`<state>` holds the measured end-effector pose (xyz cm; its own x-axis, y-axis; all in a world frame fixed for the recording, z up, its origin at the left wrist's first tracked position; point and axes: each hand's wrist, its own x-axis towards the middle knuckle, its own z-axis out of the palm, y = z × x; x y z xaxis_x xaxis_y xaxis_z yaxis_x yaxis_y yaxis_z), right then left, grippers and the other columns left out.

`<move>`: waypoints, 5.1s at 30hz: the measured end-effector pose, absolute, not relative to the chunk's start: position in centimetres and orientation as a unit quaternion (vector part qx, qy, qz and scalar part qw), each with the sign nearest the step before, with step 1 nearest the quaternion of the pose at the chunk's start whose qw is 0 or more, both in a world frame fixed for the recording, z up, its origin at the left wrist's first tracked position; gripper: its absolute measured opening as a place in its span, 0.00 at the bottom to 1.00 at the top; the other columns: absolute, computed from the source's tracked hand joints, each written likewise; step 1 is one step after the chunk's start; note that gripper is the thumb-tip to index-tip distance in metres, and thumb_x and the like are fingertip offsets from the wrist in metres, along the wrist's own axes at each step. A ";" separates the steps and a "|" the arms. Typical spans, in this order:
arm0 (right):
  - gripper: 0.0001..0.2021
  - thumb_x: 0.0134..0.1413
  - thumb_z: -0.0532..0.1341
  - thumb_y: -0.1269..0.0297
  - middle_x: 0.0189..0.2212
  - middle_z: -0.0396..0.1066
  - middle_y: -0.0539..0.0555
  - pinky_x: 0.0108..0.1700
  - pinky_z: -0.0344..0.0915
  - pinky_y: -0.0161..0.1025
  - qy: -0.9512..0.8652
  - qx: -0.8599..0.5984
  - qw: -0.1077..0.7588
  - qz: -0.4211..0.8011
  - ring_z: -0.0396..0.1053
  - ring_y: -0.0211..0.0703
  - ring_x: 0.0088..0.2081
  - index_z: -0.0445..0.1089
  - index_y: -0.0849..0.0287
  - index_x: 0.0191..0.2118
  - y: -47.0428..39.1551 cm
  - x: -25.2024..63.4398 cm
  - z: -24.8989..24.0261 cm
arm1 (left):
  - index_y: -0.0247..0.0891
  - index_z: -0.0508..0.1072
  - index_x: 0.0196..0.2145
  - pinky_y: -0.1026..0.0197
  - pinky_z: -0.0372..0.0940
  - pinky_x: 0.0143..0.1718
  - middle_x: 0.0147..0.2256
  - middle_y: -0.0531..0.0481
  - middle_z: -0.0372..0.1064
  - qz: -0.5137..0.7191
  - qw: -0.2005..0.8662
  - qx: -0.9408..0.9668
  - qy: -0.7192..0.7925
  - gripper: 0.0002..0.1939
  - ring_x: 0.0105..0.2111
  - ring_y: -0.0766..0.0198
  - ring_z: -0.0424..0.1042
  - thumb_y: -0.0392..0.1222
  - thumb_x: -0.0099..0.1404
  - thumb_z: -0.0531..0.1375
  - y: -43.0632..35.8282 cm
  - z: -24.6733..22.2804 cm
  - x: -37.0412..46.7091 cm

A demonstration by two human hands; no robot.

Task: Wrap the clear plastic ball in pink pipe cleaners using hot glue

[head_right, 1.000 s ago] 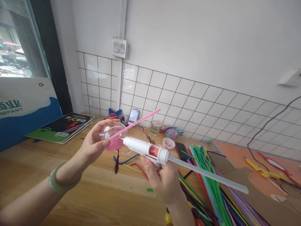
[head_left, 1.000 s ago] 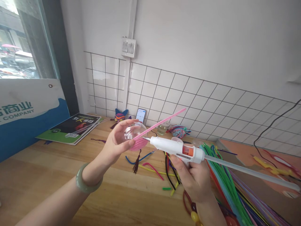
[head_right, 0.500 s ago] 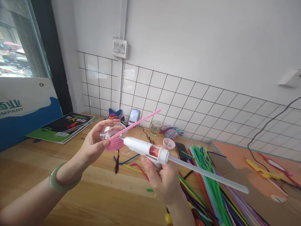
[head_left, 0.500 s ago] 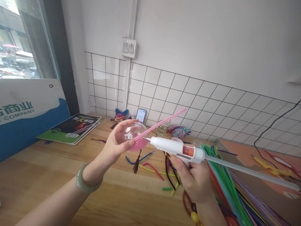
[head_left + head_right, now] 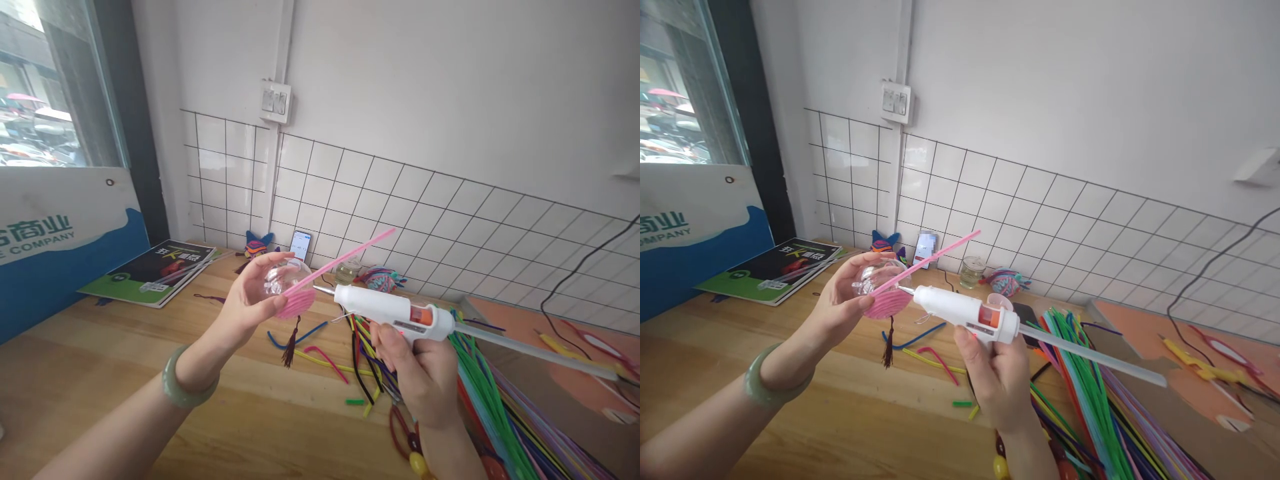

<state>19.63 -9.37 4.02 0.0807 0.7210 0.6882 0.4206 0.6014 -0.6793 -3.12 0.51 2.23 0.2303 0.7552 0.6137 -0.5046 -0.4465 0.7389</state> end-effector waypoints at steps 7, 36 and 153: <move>0.18 0.63 0.58 0.51 0.15 0.61 0.46 0.19 0.57 0.34 -0.637 -0.362 0.559 0.388 0.51 0.31 0.15 0.70 0.60 0.28 -7.7 20.9 3.8 | 0.44 0.72 0.51 0.47 0.67 0.52 0.55 0.43 0.67 0.625 0.537 0.553 0.120 0.27 0.53 0.48 0.69 0.41 0.53 0.70 1.2 2.1 -3.3; 0.12 0.56 0.63 0.77 0.39 0.78 0.56 0.49 0.69 0.50 -0.747 -0.354 0.468 -0.314 0.71 0.51 0.46 0.74 0.57 0.44 -8.6 18.6 5.1 | 0.41 0.73 0.50 0.54 0.67 0.47 0.43 0.45 0.73 0.543 0.560 0.609 0.144 0.27 0.45 0.56 0.72 0.39 0.52 0.71 0.8 1.8 -2.3; 0.31 0.51 0.67 0.67 0.57 0.65 0.66 0.59 0.66 0.56 -0.779 -0.417 0.461 -0.083 0.64 0.56 0.59 0.57 0.58 0.59 -4.9 17.2 0.5 | 0.42 0.70 0.54 0.56 0.63 0.48 0.54 0.43 0.69 0.492 0.750 0.422 0.130 0.27 0.51 0.53 0.67 0.62 0.65 0.57 -1.4 0.2 0.7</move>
